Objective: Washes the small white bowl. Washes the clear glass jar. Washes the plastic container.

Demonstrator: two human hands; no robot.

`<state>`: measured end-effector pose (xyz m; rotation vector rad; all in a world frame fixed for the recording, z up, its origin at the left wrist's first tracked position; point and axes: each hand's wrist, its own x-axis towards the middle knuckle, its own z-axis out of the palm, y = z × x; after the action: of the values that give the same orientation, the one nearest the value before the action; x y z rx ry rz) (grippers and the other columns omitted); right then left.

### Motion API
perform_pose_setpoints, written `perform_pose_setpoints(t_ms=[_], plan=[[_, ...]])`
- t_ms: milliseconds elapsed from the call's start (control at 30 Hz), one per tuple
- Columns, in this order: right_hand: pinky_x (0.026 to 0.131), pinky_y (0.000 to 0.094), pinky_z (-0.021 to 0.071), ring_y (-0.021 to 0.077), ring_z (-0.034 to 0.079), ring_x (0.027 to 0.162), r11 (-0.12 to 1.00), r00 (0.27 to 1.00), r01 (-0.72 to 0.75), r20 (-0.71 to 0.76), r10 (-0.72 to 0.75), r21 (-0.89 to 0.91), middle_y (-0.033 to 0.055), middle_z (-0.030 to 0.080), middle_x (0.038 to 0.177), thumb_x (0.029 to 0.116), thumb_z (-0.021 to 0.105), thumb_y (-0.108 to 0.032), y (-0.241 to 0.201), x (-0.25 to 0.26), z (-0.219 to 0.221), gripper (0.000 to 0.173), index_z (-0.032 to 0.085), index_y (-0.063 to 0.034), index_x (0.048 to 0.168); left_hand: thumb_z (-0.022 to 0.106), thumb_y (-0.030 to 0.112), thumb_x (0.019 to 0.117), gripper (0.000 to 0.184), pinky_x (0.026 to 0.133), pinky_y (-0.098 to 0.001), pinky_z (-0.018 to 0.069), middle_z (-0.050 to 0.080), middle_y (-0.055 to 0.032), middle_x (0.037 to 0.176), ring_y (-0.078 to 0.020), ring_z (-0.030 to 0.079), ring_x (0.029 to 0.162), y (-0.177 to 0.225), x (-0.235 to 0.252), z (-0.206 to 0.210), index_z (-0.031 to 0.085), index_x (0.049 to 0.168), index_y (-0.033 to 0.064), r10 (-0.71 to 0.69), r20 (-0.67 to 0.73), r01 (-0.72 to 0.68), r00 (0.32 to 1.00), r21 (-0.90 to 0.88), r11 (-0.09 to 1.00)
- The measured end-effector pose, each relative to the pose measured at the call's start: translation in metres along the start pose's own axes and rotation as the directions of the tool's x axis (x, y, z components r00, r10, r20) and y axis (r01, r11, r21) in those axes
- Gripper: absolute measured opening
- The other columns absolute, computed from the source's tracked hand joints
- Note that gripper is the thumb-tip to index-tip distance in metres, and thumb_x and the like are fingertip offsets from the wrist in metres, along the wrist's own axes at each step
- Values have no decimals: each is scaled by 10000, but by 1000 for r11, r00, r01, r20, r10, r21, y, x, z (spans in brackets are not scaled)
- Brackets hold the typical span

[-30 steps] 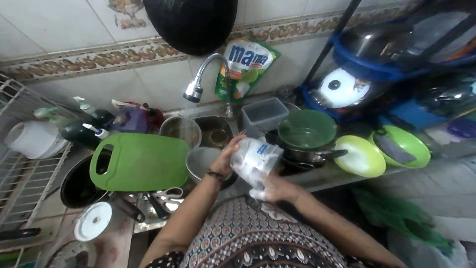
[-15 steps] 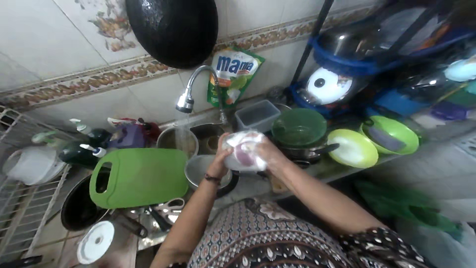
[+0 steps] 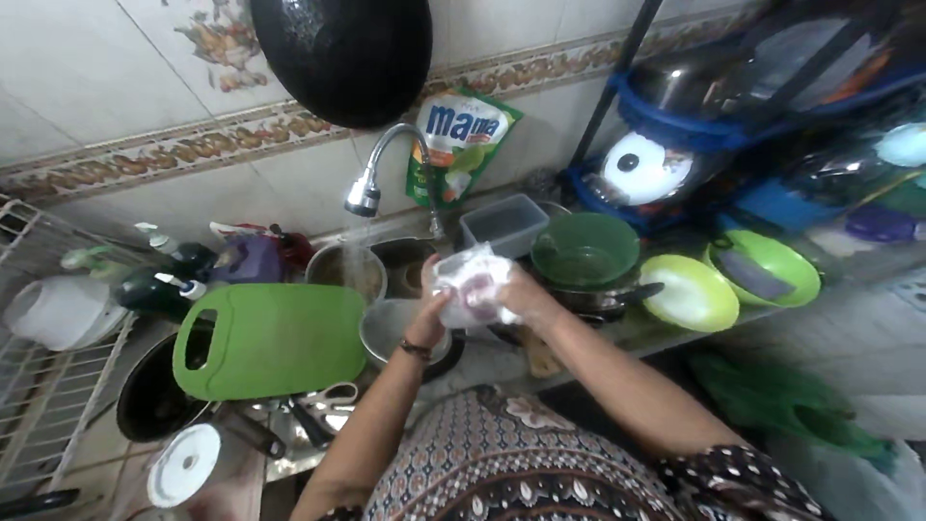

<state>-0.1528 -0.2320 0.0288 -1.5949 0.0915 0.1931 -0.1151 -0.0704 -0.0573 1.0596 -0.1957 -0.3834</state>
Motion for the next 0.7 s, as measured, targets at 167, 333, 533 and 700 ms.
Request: perform_pose_setpoints(t_ms=[167,333,533,700], plan=[[691,249,576,68,652,759,997,995,-59,81,55,48,15,682,900,931,681,-46,-2,5,-9,309,594,-57,1228,821,505,673,1066,844,-359,597,665,-56,1167,-143,687,978,-1,2,6,262,1516,170,-3,-62,0,998,-51,999],[826,189,537,-30,618,871,953,863,108,503,51,-283,-59,660,917,754,725,-33,12,6,-20,319,639,-37,1062,387,356,1026,359,725,-396,607,712,-86,923,-199,705,828,16,-3,16,598,1170,103,-310,-77,265,948,-352,897],[674,282,586,113,663,737,999,996,-50,77,51,-9,71,702,909,844,665,106,-5,5,-9,362,620,10,1189,702,500,818,956,907,-380,567,617,-74,1302,-164,647,1088,1,1,4,215,1578,184,-35,-40,33,999,-53,998],[657,278,574,95,657,746,992,992,-104,-58,107,65,30,698,921,938,705,-118,-6,12,-16,326,620,-87,1251,849,506,630,1158,865,-380,597,635,-71,1251,-163,682,1015,-3,3,8,213,1540,178,36,-50,-32,998,80,996]])
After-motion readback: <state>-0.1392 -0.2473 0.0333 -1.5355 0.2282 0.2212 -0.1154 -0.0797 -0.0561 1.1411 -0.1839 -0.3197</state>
